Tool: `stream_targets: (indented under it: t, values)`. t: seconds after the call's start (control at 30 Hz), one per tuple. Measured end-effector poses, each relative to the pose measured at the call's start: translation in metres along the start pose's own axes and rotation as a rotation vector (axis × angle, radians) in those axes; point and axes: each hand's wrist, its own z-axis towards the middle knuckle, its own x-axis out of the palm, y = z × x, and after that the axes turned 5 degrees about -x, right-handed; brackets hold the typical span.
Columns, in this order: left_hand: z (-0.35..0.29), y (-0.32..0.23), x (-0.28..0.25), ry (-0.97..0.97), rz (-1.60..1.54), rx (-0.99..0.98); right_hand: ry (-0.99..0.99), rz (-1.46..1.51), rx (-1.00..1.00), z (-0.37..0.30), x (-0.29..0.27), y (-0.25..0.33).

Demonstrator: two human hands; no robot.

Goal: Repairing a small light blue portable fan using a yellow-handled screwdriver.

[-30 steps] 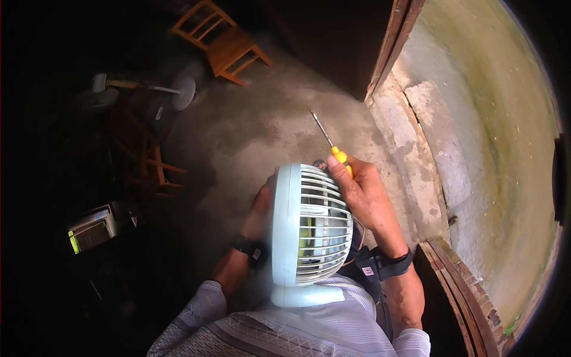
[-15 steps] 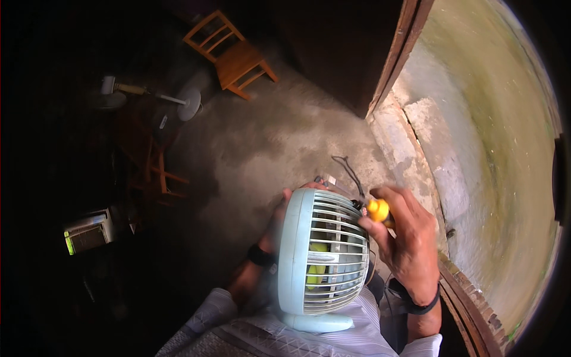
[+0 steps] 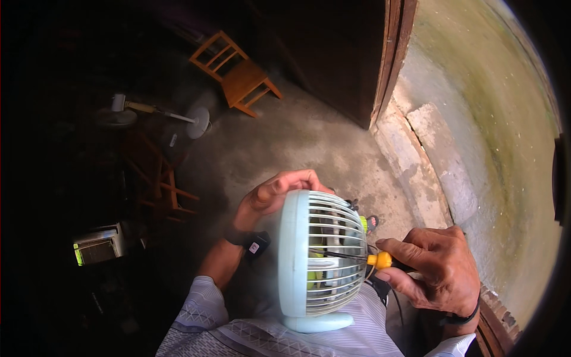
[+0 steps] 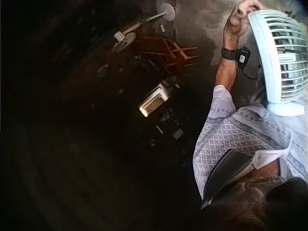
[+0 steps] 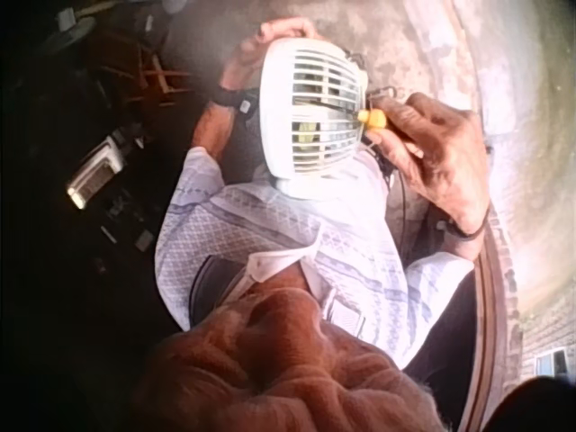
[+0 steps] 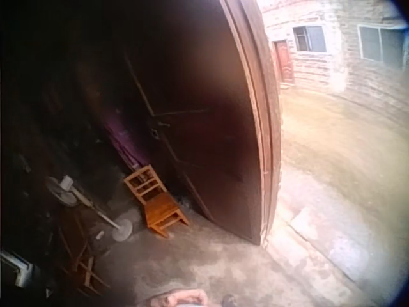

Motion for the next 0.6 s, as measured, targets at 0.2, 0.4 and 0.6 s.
stream_targets:
  t: [0.2,0.4,0.6]
  values:
    - [0.034,0.008,0.03,-0.023,-0.043,0.007,-0.08,0.023,-0.039,0.0,0.005,0.004]
    - [0.031,0.021,0.019,-0.034,-0.052,0.032,-0.119,0.043,0.034,-0.031,-0.011,-0.009]
    - [0.029,0.03,0.012,0.013,-0.144,0.103,-0.225,0.335,0.157,-0.052,0.001,-0.016]
